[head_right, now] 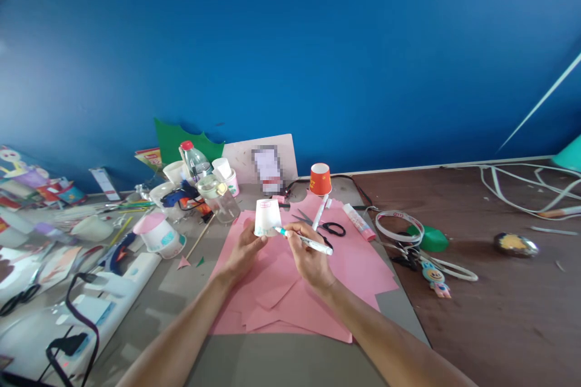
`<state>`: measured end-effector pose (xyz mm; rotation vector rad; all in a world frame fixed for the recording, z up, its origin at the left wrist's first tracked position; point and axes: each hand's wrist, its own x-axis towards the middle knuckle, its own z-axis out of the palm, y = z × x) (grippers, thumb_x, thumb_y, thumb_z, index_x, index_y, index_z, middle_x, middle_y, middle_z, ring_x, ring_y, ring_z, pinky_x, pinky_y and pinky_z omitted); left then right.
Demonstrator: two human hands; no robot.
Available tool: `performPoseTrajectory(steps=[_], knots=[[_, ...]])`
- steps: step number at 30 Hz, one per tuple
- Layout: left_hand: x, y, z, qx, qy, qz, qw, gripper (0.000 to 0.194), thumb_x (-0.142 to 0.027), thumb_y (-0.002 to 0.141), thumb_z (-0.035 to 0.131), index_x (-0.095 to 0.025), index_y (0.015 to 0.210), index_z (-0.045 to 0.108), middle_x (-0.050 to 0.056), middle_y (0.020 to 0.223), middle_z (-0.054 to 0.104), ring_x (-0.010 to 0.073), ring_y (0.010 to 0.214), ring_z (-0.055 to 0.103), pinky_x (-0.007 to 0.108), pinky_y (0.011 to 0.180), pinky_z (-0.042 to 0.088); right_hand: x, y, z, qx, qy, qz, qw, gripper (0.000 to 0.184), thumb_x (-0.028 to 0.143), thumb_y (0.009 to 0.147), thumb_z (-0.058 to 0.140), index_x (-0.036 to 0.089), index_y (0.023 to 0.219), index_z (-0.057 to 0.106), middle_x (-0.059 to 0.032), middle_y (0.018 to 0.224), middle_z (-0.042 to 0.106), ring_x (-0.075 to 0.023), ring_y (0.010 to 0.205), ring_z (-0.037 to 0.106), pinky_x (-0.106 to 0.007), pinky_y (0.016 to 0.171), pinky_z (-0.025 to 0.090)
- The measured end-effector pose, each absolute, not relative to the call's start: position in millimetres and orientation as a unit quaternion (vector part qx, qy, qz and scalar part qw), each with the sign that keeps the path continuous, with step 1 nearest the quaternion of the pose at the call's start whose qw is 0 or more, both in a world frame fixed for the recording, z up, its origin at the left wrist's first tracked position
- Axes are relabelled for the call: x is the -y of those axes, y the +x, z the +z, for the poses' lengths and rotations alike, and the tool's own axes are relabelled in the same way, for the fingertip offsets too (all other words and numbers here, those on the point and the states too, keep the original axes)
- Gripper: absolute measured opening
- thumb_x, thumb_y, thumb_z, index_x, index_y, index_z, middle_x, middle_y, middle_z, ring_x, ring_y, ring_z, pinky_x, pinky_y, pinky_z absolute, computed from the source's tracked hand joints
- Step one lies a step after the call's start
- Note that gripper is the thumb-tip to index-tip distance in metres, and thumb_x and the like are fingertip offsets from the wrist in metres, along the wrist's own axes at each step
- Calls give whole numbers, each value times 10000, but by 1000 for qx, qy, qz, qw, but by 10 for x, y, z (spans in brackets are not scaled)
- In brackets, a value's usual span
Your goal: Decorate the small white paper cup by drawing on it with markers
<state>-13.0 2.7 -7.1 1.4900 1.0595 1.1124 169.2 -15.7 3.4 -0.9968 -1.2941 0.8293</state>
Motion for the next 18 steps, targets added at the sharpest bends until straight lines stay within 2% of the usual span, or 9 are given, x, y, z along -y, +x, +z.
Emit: performPoseTrajectory(steps=[9,18], knots=[[-39,-144,-84,-440,611,454,477,633,-554,803,662,-179,1299,544,103,1258,633,284,1104,590,334,905,462,153,1690,9,565,-411,370,612,218,366,886,540,199,827,667,-42,723,661,-181,638,572,-271,524,419],[-38,-134,-71,-431,616,459,474,651,-549,805,665,-201,1337,526,100,1238,640,271,1065,593,322,852,474,163,1691,42,555,-426,371,611,205,364,865,545,208,785,652,-8,635,618,-144,520,474,-261,466,362]])
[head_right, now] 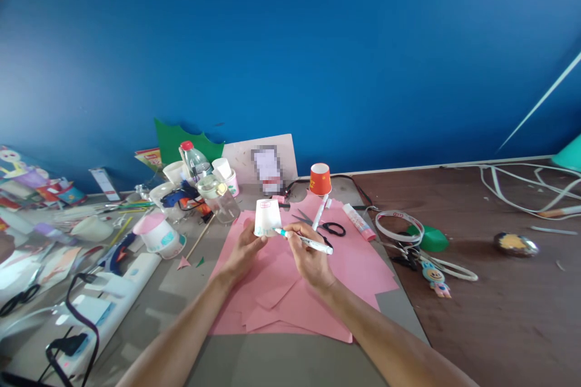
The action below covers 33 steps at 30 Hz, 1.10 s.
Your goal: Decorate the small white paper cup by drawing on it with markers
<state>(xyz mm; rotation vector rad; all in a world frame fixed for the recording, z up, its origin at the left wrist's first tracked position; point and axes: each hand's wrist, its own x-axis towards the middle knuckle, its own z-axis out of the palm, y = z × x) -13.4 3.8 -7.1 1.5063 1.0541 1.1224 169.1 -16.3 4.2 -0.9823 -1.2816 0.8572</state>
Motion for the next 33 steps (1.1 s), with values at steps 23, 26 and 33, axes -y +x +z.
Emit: performPoseTrajectory(steps=[23,26,33], knots=[[-25,-122,-55,-440,608,453,481,672,-559,800,664,-198,1346,513,101,1233,644,273,1038,606,320,829,480,168,1690,56,552,-416,393,606,199,371,858,551,222,764,644,-16,613,607,-198,649,592,-274,506,398],[-24,-123,-54,-449,610,452,471,659,-583,791,661,-197,1311,543,104,1236,648,281,1055,609,329,851,479,163,1695,45,556,-415,391,605,199,365,857,555,222,757,651,-20,631,628,-194,640,589,-277,514,409],[-31,-120,-56,-454,611,449,467,625,-590,780,664,-192,1253,572,88,1164,677,278,1022,620,324,834,483,151,1709,14,560,-394,396,612,172,305,851,562,217,761,679,-34,726,691,-203,711,635,-295,607,471]])
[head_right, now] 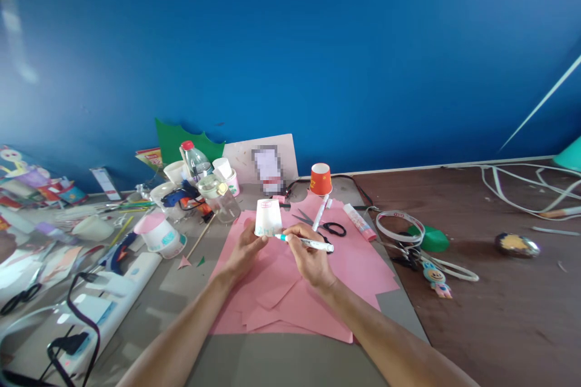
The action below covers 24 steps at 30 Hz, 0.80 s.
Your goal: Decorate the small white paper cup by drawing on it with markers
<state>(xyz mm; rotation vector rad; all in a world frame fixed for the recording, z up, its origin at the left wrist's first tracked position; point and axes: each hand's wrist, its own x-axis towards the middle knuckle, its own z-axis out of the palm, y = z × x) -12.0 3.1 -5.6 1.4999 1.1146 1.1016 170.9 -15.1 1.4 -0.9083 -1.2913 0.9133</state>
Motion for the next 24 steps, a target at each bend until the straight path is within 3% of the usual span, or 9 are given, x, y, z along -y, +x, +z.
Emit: performPoseTrajectory(steps=[24], knots=[[-17,-112,-36,-452,612,453,465,579,-556,793,668,-196,1238,581,91,1177,665,273,1043,607,323,853,479,172,1693,5,576,-400,378,604,225,375,895,549,220,830,697,-24,705,677,-173,597,578,-270,499,418]])
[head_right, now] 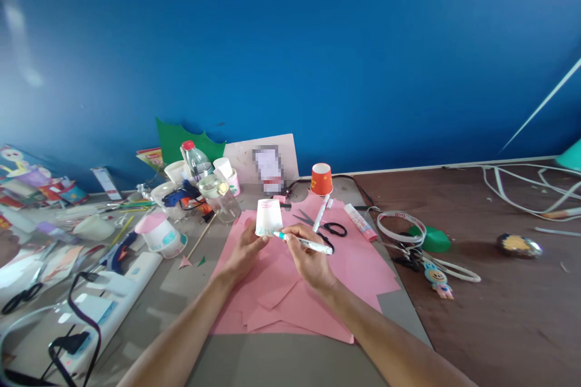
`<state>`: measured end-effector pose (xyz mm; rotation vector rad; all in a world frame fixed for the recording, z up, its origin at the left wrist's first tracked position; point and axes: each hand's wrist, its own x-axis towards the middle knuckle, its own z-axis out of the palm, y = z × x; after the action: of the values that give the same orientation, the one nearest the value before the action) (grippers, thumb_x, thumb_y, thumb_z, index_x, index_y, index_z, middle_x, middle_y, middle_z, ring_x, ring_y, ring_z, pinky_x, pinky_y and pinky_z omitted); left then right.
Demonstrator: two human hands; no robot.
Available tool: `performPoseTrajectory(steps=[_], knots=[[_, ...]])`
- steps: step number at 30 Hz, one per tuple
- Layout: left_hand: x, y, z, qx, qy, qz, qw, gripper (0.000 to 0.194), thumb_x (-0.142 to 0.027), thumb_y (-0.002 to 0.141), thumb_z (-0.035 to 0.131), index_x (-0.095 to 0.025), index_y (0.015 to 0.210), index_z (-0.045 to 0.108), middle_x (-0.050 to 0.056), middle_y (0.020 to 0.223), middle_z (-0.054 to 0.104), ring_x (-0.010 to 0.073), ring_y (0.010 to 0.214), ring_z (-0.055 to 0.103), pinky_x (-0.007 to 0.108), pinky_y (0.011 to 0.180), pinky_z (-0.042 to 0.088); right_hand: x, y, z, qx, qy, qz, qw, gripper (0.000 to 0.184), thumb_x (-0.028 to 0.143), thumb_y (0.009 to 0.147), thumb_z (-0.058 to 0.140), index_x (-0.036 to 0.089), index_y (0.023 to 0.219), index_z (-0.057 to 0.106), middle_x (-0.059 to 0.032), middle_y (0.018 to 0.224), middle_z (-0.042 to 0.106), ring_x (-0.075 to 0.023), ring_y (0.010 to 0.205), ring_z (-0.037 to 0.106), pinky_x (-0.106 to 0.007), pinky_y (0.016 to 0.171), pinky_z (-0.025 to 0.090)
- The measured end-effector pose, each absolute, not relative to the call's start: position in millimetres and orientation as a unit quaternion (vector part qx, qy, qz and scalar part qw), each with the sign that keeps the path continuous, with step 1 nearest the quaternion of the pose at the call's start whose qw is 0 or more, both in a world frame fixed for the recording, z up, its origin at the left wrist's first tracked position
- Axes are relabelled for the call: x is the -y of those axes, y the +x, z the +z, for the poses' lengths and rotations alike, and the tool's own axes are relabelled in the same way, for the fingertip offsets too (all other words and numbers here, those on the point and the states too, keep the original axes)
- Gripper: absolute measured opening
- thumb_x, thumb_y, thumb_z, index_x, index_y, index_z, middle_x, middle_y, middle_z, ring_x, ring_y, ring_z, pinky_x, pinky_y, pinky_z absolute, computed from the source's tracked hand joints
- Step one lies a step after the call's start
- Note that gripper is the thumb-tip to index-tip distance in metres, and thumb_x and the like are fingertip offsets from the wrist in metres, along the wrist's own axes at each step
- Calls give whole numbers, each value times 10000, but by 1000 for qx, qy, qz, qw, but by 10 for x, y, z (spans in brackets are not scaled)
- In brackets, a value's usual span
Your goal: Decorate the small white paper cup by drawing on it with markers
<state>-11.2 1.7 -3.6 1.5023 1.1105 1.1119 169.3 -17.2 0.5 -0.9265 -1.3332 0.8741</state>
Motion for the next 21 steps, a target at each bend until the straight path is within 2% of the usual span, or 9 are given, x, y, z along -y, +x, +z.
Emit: performPoseTrajectory(steps=[6,12,21], knots=[[-22,-123,-50,-463,611,449,459,620,-573,790,664,-192,1269,571,81,1151,670,263,996,615,309,811,484,171,1702,-18,592,-392,385,590,218,360,913,534,223,861,695,-38,767,701,-191,669,622,-284,552,461],[-17,-111,-27,-459,609,451,464,632,-586,779,671,-187,1259,573,94,1191,661,275,1045,612,324,857,479,170,1704,-18,593,-392,385,589,219,367,910,532,223,851,686,-46,782,713,-206,703,643,-289,560,471],[-18,-106,-30,-446,605,461,472,585,-546,788,683,-195,1244,579,95,1204,662,284,1063,616,336,865,481,159,1706,9,582,-400,390,591,200,334,874,542,221,787,683,-26,709,687,-180,614,585,-279,525,431]])
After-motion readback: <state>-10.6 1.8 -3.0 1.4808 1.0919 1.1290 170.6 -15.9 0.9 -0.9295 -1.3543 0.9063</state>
